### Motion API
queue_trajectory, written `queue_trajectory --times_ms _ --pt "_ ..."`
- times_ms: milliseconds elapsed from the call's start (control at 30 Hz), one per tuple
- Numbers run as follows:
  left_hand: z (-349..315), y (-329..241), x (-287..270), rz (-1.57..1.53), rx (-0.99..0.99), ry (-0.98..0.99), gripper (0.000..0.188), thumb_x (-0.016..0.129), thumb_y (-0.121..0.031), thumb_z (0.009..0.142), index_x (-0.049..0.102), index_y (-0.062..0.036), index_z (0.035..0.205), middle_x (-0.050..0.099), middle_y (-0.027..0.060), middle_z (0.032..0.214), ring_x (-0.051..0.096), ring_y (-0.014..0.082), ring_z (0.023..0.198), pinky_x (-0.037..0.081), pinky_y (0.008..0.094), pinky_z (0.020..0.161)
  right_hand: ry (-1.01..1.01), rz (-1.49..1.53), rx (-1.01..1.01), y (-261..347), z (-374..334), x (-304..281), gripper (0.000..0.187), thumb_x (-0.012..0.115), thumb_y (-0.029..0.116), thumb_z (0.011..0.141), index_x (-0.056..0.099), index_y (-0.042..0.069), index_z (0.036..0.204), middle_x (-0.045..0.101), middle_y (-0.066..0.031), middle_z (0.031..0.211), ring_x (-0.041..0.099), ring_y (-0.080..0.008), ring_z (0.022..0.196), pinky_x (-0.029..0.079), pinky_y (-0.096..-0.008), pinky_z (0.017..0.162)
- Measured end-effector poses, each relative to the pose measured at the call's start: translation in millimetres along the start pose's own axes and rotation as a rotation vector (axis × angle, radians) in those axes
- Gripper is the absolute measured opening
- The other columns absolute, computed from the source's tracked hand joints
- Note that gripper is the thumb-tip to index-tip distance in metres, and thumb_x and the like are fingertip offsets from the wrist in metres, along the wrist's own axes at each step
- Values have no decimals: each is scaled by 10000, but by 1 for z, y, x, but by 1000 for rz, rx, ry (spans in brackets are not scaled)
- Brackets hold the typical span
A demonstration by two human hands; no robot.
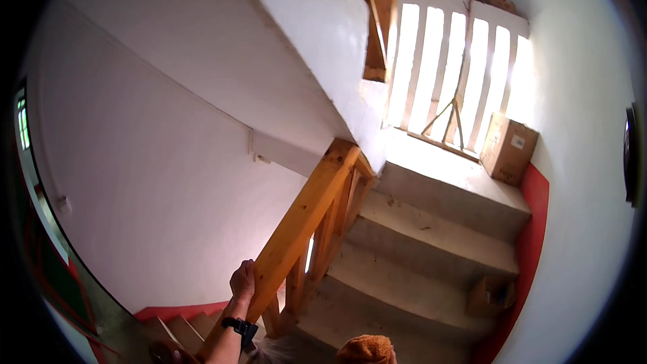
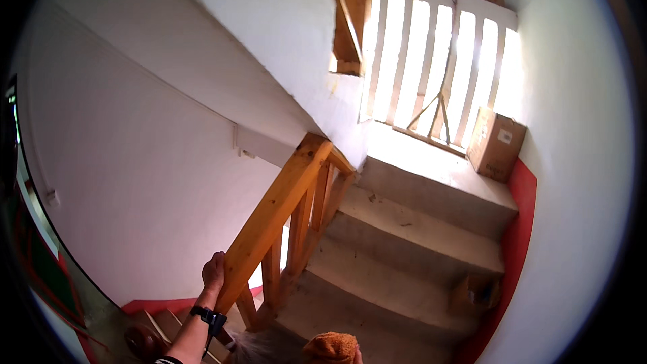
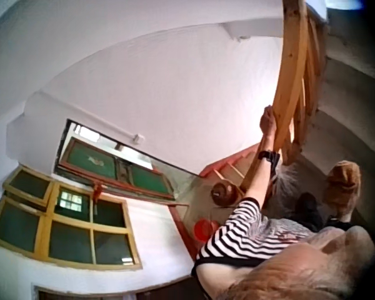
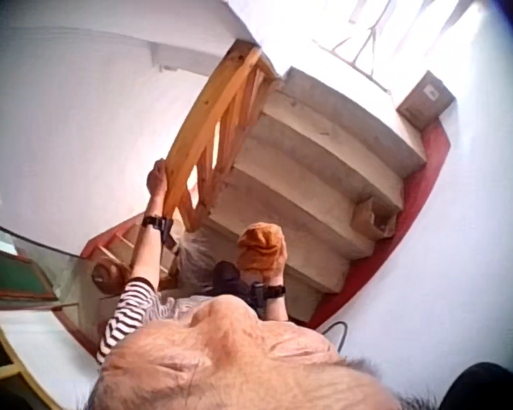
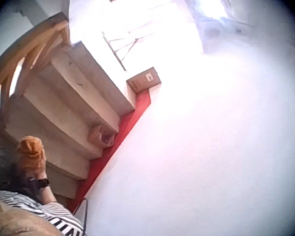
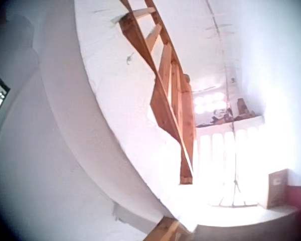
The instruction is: The person wipes a wooden handrail with a cloth, dips the cloth into a bucket of water, and then wipes a yellow door.
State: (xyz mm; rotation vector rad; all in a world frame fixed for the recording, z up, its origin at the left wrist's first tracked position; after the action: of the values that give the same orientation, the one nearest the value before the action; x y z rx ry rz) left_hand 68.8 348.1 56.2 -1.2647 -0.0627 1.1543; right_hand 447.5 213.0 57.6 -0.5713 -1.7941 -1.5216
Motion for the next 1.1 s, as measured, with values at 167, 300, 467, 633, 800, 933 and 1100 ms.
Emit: queue_trajectory --times_ms 167,300,467,633,800,933,1100 --pt "-3 -1 17 -15 -28 66 435 302 -440 915 576 -104 951 625 165 846 587 363 823 461 433 722 -184 -31 7 -15 1 -60 548 396 464 883 482 9 1174 552 -166 1120 536 -315 1018 436 -438 895" --pt "-7 14 4 -20 -85 58 442 318 -452 905 582 -111 1000 631 159 905 591 345 879 458 421 774 -57 -31 112 -2 -1 -18 528 383 455 895 487 18 1173 554 -164 1120 544 -303 1008 449 -423 884" --pt "-7 29 16 80 -61 85 500 281 -500 902 584 -115 1001 628 162 910 588 357 881 457 437 774 -66 54 140 2 -3 -34 531 383 451 894 487 14 1177 554 -164 1127 544 -296 1018 451 -418 884" --pt "-30 2 7 291 119 222 395 284 -402 900 534 -97 925 602 166 916 573 375 869 455 456 743 -91 42 59 48 -28 -67 528 383 444 892 481 11 1178 562 -151 1113 552 -286 1002 451 -418 882" --pt "-56 89 -11 107 -98 38 442 319 -432 913 566 -79 1010 596 200 958 546 376 938 430 443 824 -69 69 36 90 -58 -98 527 383 446 890 480 13 1175 568 -144 1101 556 -282 992 455 -418 874" --pt "-88 70 -28 124 -120 -9 440 347 -401 911 549 -41 1062 574 216 1019 534 383 968 421 445 845 -116 137 60 110 -80 -129 527 382 451 889 481 17 1171 570 -142 1095 556 -280 989 459 -419 865" --pt "-99 73 -35 236 -142 -24 461 360 -364 908 509 -3 1154 553 226 1103 517 375 1043 410 428 904 -108 209 132 117 -89 -150 528 381 458 887 483 22 1166 572 -140 1087 557 -279 986 465 -421 854"
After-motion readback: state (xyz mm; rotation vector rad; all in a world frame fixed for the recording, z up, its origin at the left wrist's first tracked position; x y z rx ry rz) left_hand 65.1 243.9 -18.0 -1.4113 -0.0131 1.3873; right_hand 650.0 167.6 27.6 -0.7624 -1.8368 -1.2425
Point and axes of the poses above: each hand's wrist, its own z-axis towards the middle knuckle, its own x-axis out of the palm, y = z × x, the point moved 7 cm from there along z, towards the middle knuckle
